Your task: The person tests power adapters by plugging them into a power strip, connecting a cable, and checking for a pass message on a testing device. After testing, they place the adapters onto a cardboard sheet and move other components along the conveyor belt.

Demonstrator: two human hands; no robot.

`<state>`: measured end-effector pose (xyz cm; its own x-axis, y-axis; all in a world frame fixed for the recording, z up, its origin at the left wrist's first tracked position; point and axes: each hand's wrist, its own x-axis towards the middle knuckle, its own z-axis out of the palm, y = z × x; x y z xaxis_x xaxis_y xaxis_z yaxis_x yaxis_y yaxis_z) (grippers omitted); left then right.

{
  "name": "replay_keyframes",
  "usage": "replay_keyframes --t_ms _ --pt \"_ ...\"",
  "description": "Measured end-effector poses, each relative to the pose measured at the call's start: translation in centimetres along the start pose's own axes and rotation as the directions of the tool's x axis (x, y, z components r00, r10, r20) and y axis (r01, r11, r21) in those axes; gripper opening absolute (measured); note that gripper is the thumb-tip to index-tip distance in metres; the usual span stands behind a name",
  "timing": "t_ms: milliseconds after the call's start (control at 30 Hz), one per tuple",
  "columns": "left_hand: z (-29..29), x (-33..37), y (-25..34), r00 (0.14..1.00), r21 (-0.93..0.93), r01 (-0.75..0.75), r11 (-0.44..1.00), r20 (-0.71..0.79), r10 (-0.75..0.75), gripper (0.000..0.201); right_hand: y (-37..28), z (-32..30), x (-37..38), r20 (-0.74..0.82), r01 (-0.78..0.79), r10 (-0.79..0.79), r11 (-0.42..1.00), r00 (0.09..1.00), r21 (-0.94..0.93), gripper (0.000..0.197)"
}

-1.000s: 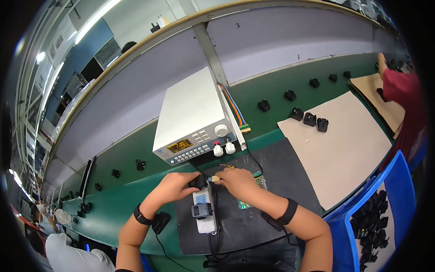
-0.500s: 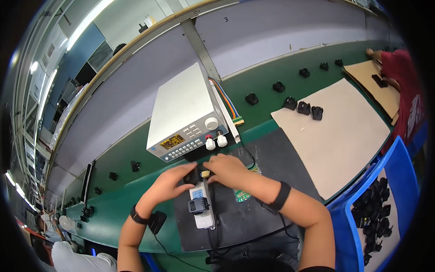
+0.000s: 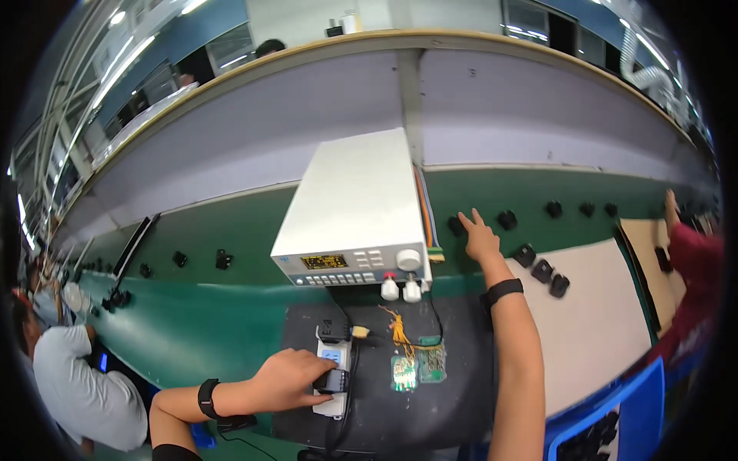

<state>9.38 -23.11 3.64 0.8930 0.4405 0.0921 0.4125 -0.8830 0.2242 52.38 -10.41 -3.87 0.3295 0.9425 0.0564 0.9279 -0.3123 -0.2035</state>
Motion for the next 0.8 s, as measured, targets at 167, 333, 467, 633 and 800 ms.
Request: replay_keyframes --t_ms 167,333,467,633,800 --pt "0.8 -0.3 0.5 1.0 -0.022 0.014 1.0 -0.011 -0.015 0.051 3.2 5.3 8.3 -0.067 0.204 -0.193 0.938 0.979 0.279 0.074" --pt "0.4 0.3 0.0 0.991 0.009 0.05 0.999 0.121 -0.051 0.047 0.1 5.2 8.1 -0.086 0.137 -0.121 0.965 0.989 0.222 0.052" --pt "1.1 0.5 -0.7 0.998 -0.003 -0.038 0.999 0.058 0.038 0.043 -0.9 5.0 7.6 -0.124 0.115 -0.091 0.972 0.988 0.204 0.049" --pt "0.4 0.4 -0.9 0.996 0.043 -0.046 0.998 0.075 0.042 0.047 -2.6 4.2 7.5 -0.055 0.007 0.001 0.99 0.998 0.14 0.05" --pt "-3.1 0.0 0.9 0.992 0.068 -0.066 0.996 -0.102 0.073 0.046 -3.8 4.0 6.5 -0.117 -0.004 0.01 0.999 0.993 0.049 0.048"
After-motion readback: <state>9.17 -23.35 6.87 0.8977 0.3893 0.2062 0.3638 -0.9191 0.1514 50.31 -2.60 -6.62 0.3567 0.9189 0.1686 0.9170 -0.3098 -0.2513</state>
